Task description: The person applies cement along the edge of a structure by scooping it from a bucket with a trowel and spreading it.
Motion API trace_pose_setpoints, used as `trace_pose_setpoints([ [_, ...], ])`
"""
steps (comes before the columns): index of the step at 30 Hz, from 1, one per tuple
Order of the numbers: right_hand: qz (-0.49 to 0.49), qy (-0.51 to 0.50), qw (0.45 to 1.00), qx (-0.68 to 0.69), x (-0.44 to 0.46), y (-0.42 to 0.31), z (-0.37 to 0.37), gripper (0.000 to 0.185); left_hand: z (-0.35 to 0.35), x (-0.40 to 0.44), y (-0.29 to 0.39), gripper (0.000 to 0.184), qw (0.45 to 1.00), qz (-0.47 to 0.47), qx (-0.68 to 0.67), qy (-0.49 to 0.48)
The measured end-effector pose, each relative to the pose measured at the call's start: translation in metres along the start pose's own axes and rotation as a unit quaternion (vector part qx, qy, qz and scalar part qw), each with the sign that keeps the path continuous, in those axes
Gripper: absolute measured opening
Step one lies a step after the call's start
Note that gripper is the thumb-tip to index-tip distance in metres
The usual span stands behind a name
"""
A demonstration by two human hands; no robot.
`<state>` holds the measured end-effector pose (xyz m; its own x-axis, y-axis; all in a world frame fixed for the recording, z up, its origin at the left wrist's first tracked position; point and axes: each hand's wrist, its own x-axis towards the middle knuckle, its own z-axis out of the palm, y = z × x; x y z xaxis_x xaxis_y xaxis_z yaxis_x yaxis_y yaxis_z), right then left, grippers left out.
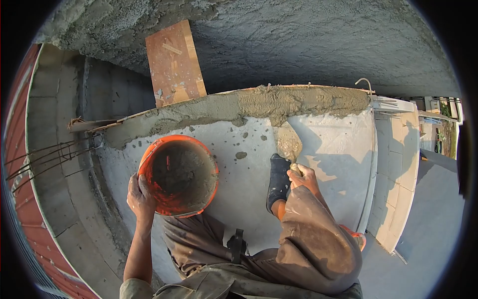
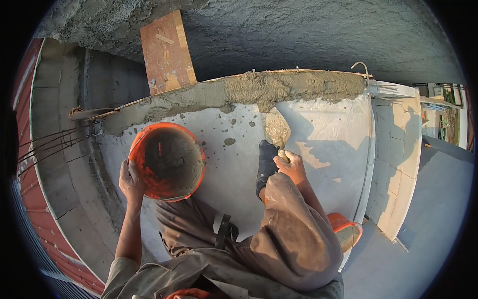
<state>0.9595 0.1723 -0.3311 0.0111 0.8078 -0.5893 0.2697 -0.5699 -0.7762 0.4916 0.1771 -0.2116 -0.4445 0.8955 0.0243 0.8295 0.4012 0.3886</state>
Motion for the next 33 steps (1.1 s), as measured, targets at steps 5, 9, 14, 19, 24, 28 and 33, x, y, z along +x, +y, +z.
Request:
trace_pose_setpoints([
  [5,0.082,-0.067,0.979,0.177,-0.001,-0.007,0.000,0.033,-0.002,-0.002,0.002,0.028,1.000,0.000,0.001,-0.001],
  [9,-0.031,0.050,0.997,-0.047,0.007,-0.010,-0.013,0.041,0.000,-0.001,-0.003,0.028,1.000,-0.005,0.004,0.003],
  [14,-0.173,0.230,0.939,-0.187,0.025,-0.005,-0.026,0.031,0.000,0.002,-0.001,0.028,1.000,-0.009,-0.008,-0.007],
  [19,0.070,-0.043,0.996,0.020,0.023,-0.048,-0.028,0.029,-0.001,0.003,-0.001,0.030,1.000,-0.011,-0.001,-0.018],
  [24,0.080,0.038,0.991,0.101,0.038,-0.034,-0.085,0.026,-0.002,0.001,-0.003,0.032,0.999,-0.033,0.007,-0.033],
  [28,0.059,0.146,0.975,0.158,0.053,-0.017,-0.137,0.024,0.000,-0.001,0.000,0.033,1.000,-0.025,0.009,-0.017],
  [33,0.053,0.083,0.987,0.129,0.054,-0.031,-0.146,0.026,-0.001,0.001,0.003,0.034,0.999,-0.022,0.020,-0.031],
])
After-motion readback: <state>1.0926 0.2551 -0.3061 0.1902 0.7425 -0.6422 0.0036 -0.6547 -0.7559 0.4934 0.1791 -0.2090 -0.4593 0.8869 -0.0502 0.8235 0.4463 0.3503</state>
